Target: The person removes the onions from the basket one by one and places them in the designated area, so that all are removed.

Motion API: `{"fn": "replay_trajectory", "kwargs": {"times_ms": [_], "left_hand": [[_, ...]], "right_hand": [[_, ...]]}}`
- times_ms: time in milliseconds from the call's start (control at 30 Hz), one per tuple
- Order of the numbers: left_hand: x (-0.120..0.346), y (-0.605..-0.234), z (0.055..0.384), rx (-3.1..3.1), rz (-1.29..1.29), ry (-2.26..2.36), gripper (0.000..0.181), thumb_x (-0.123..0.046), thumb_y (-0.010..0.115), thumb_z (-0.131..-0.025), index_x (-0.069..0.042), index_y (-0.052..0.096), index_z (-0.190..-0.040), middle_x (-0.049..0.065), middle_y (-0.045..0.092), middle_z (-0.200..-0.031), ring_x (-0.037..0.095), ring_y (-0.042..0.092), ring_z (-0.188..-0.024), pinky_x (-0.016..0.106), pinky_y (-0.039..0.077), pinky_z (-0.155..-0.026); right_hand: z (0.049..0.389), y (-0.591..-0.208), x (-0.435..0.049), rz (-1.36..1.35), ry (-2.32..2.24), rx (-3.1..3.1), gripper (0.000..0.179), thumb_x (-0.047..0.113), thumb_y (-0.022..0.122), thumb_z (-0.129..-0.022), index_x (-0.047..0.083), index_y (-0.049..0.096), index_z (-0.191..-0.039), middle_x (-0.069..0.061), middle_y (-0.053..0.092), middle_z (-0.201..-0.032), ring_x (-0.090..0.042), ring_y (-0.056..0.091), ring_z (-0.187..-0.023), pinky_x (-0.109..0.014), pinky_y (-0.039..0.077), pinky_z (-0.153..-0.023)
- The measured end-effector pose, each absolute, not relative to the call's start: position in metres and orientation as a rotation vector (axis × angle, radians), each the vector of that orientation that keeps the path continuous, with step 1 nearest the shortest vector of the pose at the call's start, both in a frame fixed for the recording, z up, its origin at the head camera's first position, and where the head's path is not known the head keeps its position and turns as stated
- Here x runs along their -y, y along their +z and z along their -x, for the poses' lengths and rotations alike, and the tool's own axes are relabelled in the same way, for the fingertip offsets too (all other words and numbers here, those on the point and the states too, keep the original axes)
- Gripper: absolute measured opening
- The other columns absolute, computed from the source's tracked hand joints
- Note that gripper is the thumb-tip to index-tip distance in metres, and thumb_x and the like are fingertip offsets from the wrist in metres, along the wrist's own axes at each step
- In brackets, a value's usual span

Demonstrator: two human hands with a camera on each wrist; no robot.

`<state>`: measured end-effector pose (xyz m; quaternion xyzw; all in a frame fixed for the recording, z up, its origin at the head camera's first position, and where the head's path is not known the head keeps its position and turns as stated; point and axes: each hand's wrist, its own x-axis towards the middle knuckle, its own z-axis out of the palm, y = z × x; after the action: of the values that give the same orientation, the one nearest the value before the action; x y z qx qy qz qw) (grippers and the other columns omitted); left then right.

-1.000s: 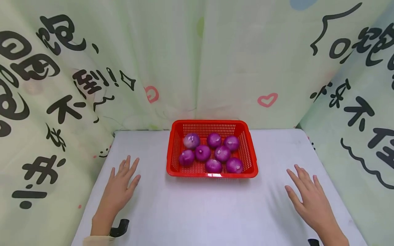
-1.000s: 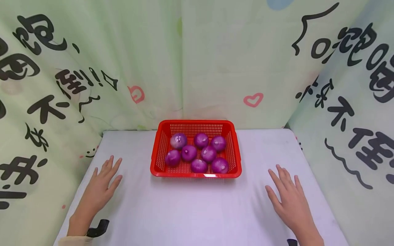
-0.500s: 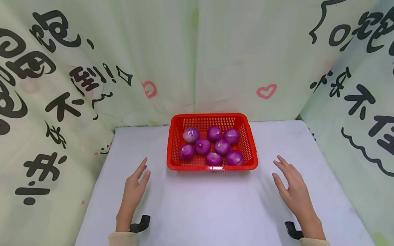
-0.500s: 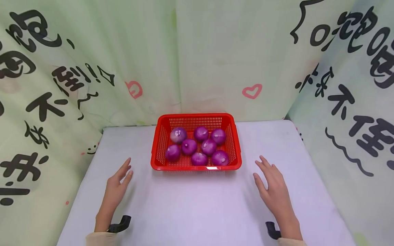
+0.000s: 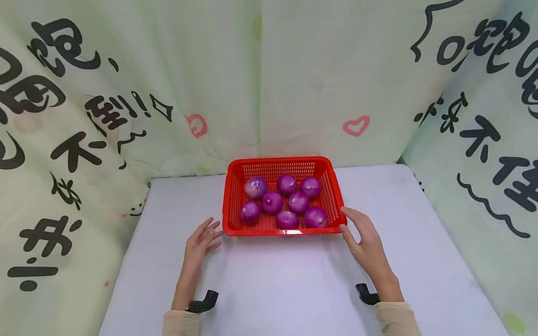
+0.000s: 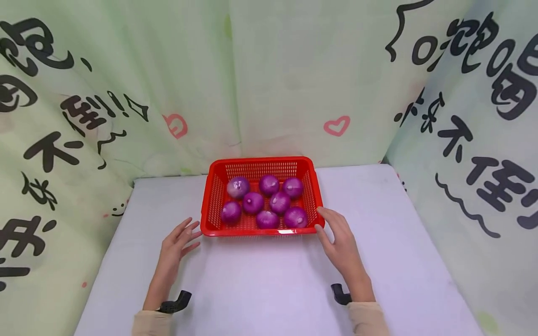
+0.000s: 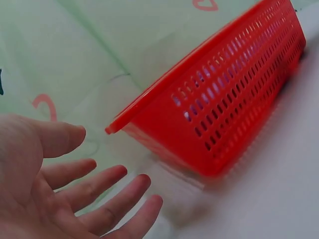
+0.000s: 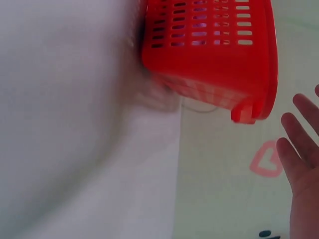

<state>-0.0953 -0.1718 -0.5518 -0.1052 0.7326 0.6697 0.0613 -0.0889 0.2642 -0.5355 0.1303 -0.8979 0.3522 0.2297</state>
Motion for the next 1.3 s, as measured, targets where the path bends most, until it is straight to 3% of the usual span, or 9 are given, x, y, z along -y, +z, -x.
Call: {"fn": "replay_trajectory", "kwargs": {"times_ms": [133, 267, 333, 400, 567, 800, 1033, 1300], "left_hand": [[0.164, -0.555, 0.100, -2.107, 0.310, 2.094, 0.052, -0.028, 0.053, -0.110, -0.015, 0.042, -0.159, 0.013, 0.055, -0.154, 0.026, 0.068, -0.123, 0.043, 0.057, -0.103], [0.159, -0.556, 0.104, -2.010, 0.307, 2.156, 0.052, -0.024, 0.053, -0.110, -0.014, 0.042, -0.159, 0.018, 0.055, -0.152, 0.018, 0.067, -0.116, 0.046, 0.056, -0.104], [0.156, -0.556, 0.107, -1.954, 0.320, 2.200, 0.050, -0.022, 0.053, -0.110, -0.014, 0.044, -0.158, 0.019, 0.055, -0.151, 0.015, 0.067, -0.113, 0.045, 0.057, -0.104], [0.154, -0.557, 0.109, -1.923, 0.324, 2.230, 0.048, -0.022, 0.054, -0.110, -0.013, 0.046, -0.156, 0.019, 0.055, -0.151, 0.014, 0.067, -0.112, 0.045, 0.057, -0.104], [0.150, -0.559, 0.113, -1.876, 0.367, 2.278, 0.046, -0.022, 0.056, -0.109, -0.012, 0.050, -0.153, 0.017, 0.055, -0.151, 0.015, 0.066, -0.110, 0.044, 0.057, -0.103], [0.147, -0.558, 0.117, -1.829, 0.402, 2.352, 0.048, -0.012, 0.057, -0.107, -0.004, 0.048, -0.154, 0.020, 0.057, -0.142, 0.011, 0.066, -0.103, 0.031, 0.062, -0.093], [0.146, -0.556, 0.121, -1.784, 0.437, 2.382, 0.046, -0.004, 0.056, -0.106, -0.001, 0.049, -0.152, 0.005, 0.060, -0.121, 0.010, 0.068, -0.098, 0.026, 0.062, -0.086], [0.145, -0.553, 0.122, -1.774, 0.463, 2.381, 0.045, -0.003, 0.056, -0.106, -0.001, 0.050, -0.150, 0.005, 0.060, -0.121, 0.018, 0.067, -0.107, 0.034, 0.061, -0.095]], "right_hand": [[0.099, -0.535, -0.252, -0.426, 1.016, 2.489, 0.060, -0.001, 0.079, -0.088, 0.010, 0.061, -0.144, -0.010, 0.064, -0.143, -0.029, 0.055, -0.134, -0.003, 0.030, -0.113], [0.114, -0.533, -0.241, -0.474, 1.004, 2.634, 0.059, 0.010, 0.077, -0.093, 0.011, 0.056, -0.148, -0.011, 0.059, -0.148, -0.029, 0.051, -0.139, -0.034, 0.048, -0.116], [0.122, -0.531, -0.237, -0.489, 1.000, 2.712, 0.059, 0.013, 0.076, -0.095, 0.009, 0.053, -0.150, -0.013, 0.055, -0.151, -0.033, 0.048, -0.142, -0.053, 0.049, -0.113], [0.129, -0.530, -0.234, -0.502, 1.002, 2.777, 0.061, 0.014, 0.075, -0.096, 0.008, 0.050, -0.152, -0.015, 0.051, -0.154, -0.036, 0.045, -0.144, -0.061, 0.048, -0.112], [0.144, -0.527, -0.226, -0.508, 0.979, 2.897, 0.068, 0.017, 0.075, -0.096, 0.008, 0.045, -0.156, -0.018, 0.046, -0.157, -0.039, 0.040, -0.147, -0.061, 0.046, -0.113], [0.161, -0.528, -0.218, -0.527, 0.822, 2.950, 0.074, 0.021, 0.079, -0.093, 0.007, 0.044, -0.156, -0.019, 0.047, -0.157, -0.040, 0.043, -0.146, -0.061, 0.044, -0.116], [0.171, -0.525, -0.213, -0.466, 0.748, 3.048, 0.084, 0.031, 0.081, -0.091, 0.008, 0.039, -0.160, -0.019, 0.047, -0.158, -0.042, 0.044, -0.147, -0.062, 0.041, -0.118], [0.177, -0.524, -0.205, -0.404, 0.777, 3.118, 0.083, 0.030, 0.080, -0.092, 0.006, 0.038, -0.160, -0.021, 0.046, -0.159, -0.043, 0.042, -0.148, -0.063, 0.038, -0.120]]}}
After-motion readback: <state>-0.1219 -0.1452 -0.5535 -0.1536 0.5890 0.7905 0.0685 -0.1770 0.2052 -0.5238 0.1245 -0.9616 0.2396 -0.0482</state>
